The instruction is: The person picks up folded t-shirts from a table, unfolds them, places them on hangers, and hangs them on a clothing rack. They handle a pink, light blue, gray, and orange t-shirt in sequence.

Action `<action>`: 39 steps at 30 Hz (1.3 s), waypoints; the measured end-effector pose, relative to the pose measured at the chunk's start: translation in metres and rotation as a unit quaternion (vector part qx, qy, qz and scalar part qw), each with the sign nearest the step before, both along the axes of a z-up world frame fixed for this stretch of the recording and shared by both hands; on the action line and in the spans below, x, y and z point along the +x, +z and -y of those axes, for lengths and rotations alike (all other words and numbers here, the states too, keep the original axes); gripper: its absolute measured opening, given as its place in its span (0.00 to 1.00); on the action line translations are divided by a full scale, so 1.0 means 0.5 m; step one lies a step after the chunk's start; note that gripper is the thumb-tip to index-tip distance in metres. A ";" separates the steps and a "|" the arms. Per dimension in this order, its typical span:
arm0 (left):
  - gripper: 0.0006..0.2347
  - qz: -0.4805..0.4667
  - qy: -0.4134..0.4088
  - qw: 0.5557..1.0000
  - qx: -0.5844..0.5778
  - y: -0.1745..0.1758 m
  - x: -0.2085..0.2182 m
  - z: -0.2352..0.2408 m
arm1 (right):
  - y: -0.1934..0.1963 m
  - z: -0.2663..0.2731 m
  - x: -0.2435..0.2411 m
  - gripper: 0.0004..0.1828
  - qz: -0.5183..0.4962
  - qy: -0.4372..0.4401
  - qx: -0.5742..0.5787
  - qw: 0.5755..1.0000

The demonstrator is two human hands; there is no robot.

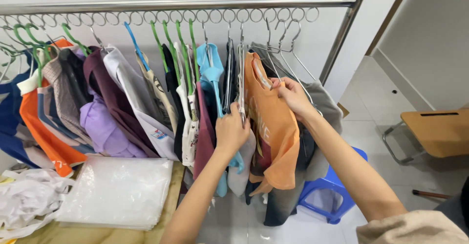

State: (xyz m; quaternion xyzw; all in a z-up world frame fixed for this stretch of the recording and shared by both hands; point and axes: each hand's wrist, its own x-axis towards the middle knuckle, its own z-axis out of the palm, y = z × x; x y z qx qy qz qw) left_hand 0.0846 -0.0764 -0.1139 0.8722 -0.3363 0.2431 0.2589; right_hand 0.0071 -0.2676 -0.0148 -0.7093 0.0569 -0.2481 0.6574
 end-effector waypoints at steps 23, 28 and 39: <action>0.20 -0.175 -0.084 0.970 -0.149 0.085 -0.098 -0.027 | -0.160 0.146 0.270 0.24 -0.043 -0.043 -0.040 0.997; 0.24 -0.181 -0.118 0.959 -0.183 0.068 -0.111 0.023 | -0.131 0.055 0.160 0.42 -0.023 -0.038 -0.162 0.986; 0.26 -0.202 -0.123 0.970 -0.064 0.049 -0.121 0.024 | -0.064 -0.050 -0.074 0.57 -0.194 -0.045 -0.424 0.883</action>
